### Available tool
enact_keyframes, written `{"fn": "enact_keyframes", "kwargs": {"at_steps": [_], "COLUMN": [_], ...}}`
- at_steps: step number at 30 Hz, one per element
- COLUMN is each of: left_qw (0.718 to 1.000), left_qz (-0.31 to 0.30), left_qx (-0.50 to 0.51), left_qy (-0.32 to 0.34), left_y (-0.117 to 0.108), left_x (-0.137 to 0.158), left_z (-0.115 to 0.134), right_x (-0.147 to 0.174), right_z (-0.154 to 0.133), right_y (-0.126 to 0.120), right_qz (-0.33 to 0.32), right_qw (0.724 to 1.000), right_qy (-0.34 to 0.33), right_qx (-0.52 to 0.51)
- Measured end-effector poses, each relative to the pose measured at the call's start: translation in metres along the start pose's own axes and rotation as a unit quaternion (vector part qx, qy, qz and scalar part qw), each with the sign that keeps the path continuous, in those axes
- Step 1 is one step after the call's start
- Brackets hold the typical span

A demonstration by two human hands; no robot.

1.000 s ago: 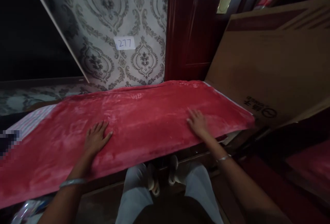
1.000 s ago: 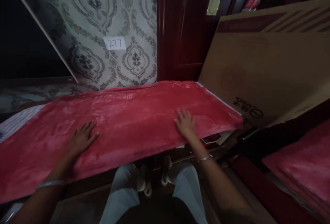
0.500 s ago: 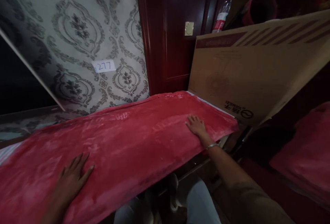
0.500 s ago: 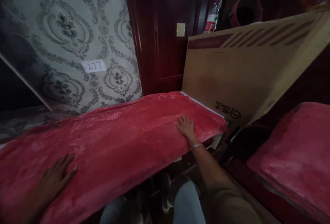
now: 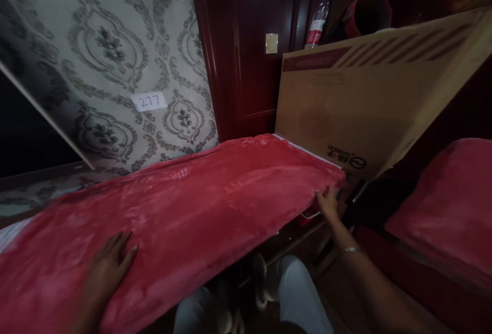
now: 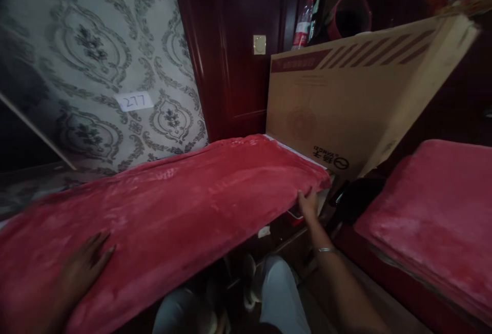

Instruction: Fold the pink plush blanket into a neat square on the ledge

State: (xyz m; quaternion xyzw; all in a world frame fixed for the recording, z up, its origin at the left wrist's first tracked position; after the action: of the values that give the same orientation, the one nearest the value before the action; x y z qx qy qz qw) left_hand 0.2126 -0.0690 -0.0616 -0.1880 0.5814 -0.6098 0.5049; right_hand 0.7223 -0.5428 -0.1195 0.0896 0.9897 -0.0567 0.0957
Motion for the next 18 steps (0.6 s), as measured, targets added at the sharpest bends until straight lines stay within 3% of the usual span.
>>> {"fn": "enact_keyframes", "kwargs": {"at_steps": [5, 10, 13, 15, 18], "left_qw": [0.999, 0.987, 0.971, 0.966, 0.971], "left_qz": [0.015, 0.039, 0.079, 0.109, 0.13], "left_qx": [0.035, -0.002, -0.041, -0.055, -0.082], "left_qy": [0.01, 0.157, 0.22, 0.227, 0.183], "left_y": [-0.018, -0.02, -0.014, -0.009, -0.002], "left_x": [0.037, 0.115, 0.147, 0.156, 0.161], "left_z": [0.003, 0.005, 0.007, 0.01, 0.017], "right_x": [0.012, 0.01, 0.011, 0.012, 0.012], "right_z": [0.01, 0.002, -0.011, -0.022, -0.04], "right_y": [-0.016, -0.027, -0.023, -0.017, -0.009], "right_qz": [-0.034, -0.032, -0.002, -0.007, -0.032], "right_qw": [0.985, 0.958, 0.924, 0.908, 0.91], "right_qy": [0.126, 0.189, 0.224, 0.232, 0.217], "right_qx": [-0.115, -0.212, -0.309, -0.348, -0.353]}}
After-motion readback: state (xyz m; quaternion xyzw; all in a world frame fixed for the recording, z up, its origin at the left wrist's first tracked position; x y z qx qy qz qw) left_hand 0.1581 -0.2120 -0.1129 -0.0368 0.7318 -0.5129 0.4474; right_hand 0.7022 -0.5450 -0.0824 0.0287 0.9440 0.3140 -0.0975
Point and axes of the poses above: each hand's wrist, its own x-axis away from the middle knuckle, its own y-axis out of the palm, z = x × y, the point moved 2 cm from there along -x, towards the middle knuckle, and after that the axes turned 14 degrees about -y, right-handed, at the moved point
